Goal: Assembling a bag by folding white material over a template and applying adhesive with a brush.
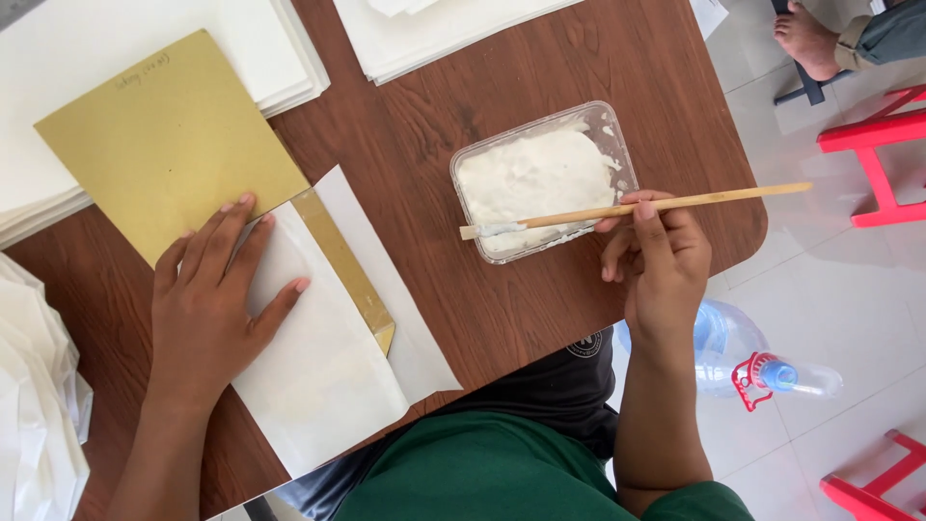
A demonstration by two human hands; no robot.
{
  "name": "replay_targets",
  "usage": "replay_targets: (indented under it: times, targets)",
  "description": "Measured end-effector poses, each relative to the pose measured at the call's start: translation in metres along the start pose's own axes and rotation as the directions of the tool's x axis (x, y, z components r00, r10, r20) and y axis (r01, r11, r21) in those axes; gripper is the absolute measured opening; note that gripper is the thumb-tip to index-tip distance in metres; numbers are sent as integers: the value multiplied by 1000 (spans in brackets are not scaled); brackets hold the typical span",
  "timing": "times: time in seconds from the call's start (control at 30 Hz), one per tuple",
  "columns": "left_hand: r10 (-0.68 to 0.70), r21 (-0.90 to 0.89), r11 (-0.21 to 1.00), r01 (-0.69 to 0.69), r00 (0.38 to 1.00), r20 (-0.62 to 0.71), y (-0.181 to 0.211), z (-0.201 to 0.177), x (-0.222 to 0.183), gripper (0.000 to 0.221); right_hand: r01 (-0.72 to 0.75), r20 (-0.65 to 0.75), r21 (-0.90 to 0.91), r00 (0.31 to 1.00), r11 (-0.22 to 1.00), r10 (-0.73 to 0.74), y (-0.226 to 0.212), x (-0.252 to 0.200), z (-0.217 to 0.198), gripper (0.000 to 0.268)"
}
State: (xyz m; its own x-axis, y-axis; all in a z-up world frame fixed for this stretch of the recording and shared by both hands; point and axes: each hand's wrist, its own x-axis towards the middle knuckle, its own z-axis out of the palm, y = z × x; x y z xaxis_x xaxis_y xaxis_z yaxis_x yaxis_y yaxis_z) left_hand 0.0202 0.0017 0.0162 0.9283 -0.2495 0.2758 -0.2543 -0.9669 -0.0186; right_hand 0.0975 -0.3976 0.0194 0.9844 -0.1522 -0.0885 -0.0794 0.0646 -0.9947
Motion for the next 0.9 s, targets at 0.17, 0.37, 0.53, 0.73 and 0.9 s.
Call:
replay_targets:
  times: [0.17, 0.37, 0.53, 0.73, 0.9]
  targets:
    - [-13, 0, 1000, 13, 1000, 20, 0, 2, 0, 55, 91, -74, -305, 990, 948, -119, 5, 6, 0, 23]
    - [-12, 13, 1000, 12, 1000, 2, -1, 5, 0, 53, 64, -82, -622, 986, 780, -146, 5, 14, -4, 35]
    - [-24, -6, 1000, 24, 1000, -15, 0, 4, 0, 42, 40, -103, -712, 982, 701, -161, -5, 4, 0, 54]
    - [-23, -63, 998, 20, 999, -43, -2, 0, -2, 38, 306, 159, -683, 949, 663, -274, -17, -36, 20, 55]
    - [37, -139, 989, -47, 997, -72, -8, -2, -5, 42, 127, 261, -869, 939, 478, 225, -22, -67, 60, 32]
